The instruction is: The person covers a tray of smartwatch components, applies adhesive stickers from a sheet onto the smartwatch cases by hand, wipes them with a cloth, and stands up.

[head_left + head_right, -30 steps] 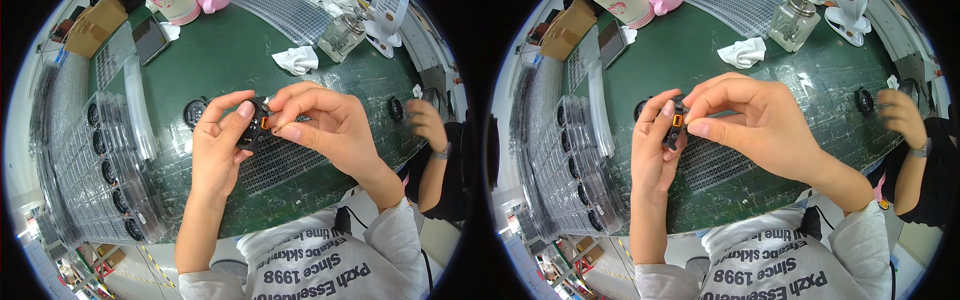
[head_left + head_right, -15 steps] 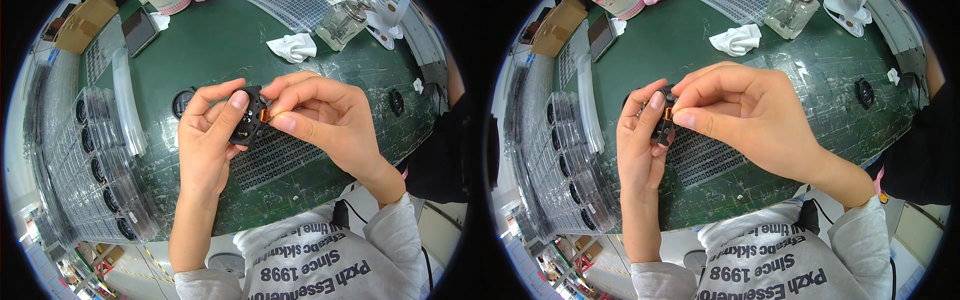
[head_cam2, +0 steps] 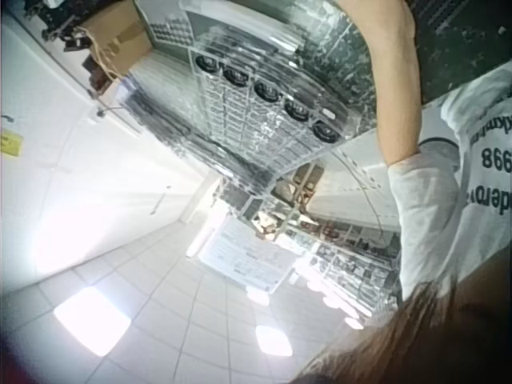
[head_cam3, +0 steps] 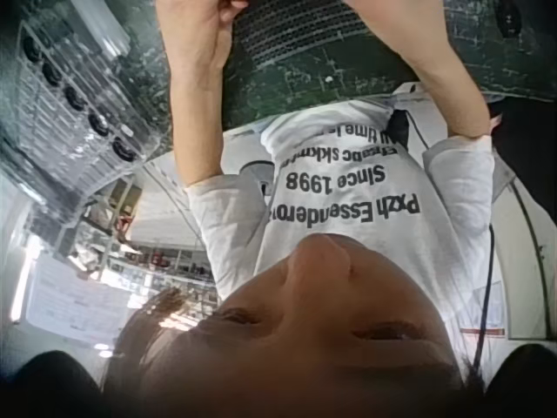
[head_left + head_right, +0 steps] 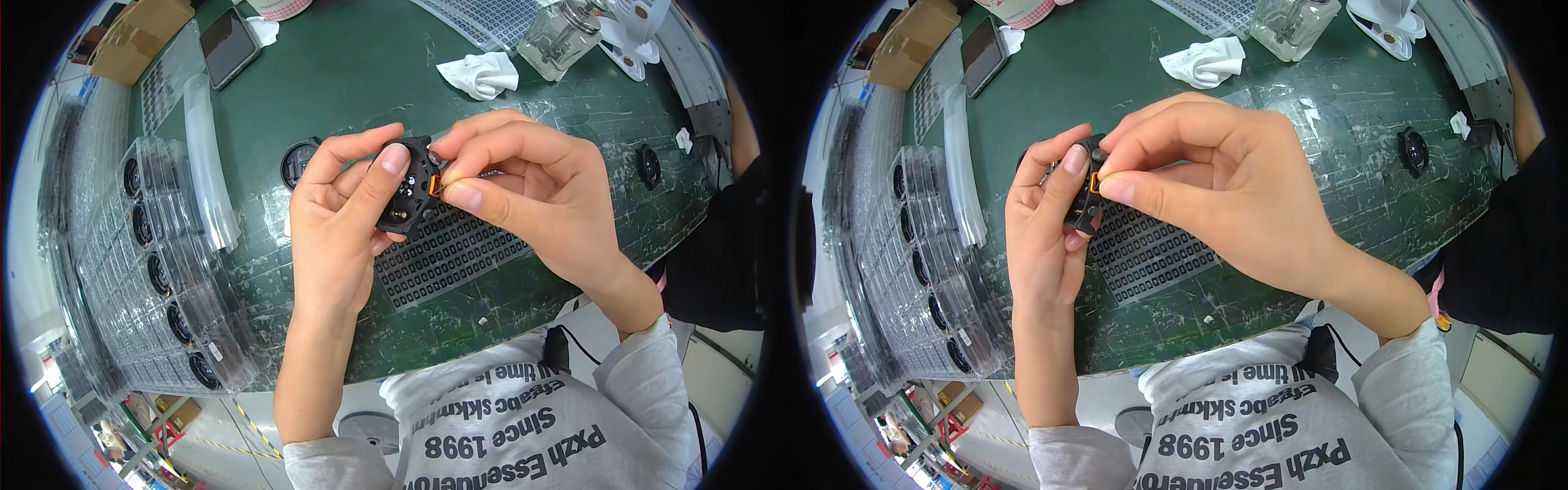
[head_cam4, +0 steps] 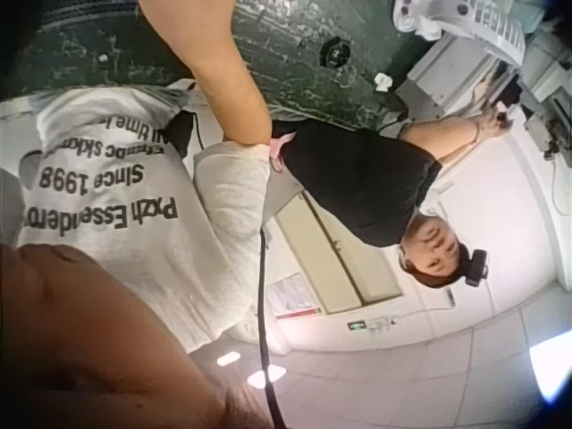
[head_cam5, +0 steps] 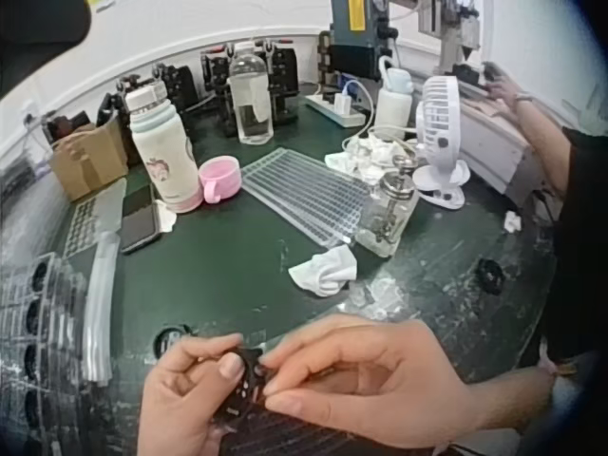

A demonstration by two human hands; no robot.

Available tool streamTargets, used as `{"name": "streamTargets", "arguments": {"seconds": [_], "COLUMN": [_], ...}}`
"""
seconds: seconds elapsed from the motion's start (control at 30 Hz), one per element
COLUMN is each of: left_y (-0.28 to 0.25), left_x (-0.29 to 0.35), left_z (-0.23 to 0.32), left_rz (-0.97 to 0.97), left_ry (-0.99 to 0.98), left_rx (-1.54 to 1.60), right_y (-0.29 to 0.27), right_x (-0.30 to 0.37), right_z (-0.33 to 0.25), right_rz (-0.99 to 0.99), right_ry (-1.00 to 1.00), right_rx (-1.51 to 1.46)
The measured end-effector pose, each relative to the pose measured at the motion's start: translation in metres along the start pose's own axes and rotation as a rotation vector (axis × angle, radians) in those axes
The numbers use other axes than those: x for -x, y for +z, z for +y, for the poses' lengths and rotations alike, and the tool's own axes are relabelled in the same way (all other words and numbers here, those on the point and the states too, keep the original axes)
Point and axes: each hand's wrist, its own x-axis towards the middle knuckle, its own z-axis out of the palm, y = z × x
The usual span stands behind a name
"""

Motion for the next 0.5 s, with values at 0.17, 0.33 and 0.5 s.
{"name": "streamTargets", "arguments": {"seconds": [0.17, 0.33, 0.5], "left_y": [0.0026, 0.0006, 0.0016], "left_x": [0.0011, 0.0007, 0.0], "left_z": [0.0002, -0.0016, -0.0026], "left_rz": [0.011, -0.011, 0.013], "left_ry": [0.003, 0.015, 0.033], "left_rx": [-0.006, 0.019, 0.025], "right_y": [0.0008, 0.0027, 0.0042], "right_x": [0.0015, 0.002, 0.0022], "right_z": [0.0021, 0.0059, 0.0071], "right_rz": [0.018, 0.026, 0.046], "right_ry": [-0.05, -0.11, -0.131], "right_rx": [0.052, 0.12, 0.156]}}
